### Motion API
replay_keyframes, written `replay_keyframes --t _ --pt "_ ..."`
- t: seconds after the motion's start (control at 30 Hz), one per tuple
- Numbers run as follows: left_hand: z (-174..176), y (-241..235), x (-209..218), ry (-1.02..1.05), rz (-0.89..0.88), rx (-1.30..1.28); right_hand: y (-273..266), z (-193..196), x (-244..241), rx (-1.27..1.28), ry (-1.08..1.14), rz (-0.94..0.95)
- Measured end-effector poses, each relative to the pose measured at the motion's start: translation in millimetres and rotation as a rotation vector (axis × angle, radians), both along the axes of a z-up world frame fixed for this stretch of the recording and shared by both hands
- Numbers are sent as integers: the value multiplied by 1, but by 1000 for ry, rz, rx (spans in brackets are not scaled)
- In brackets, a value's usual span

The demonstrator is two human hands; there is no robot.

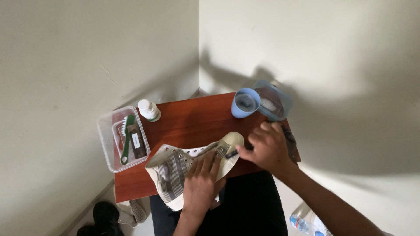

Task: The person cleans a single white high-top sneaker placed on a small wooden table. They use a brush dipped in water to scrub the upper and sole, then wipe the shoe with a cloth. The person repeats brushing and wiping across different areas of the shoe throughout the clip.

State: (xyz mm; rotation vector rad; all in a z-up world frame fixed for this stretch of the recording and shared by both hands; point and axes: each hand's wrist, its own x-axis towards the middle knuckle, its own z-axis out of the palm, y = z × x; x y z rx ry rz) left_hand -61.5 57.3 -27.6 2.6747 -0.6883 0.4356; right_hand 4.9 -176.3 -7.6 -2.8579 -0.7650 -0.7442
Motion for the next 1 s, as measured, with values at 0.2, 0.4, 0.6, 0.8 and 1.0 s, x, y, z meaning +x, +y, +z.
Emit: replay_keyframes --t 0.2,0.4,0.6,0.8,1.0 --pt "0 -1 -1 -7 21 49 -20 -11 12 17 -20 -128" --pt "8 -3 4 -55 38 19 -22 -21 9 100 -55 -87" --pt "-2 1 7 31 21 44 0 -14 -1 186 -62 51" --pt "6 -1 11 -41 49 15 10 -12 -9 208 -76 70" --pt "1 -1 11 14 73 8 -4 -18 -2 207 -35 24"
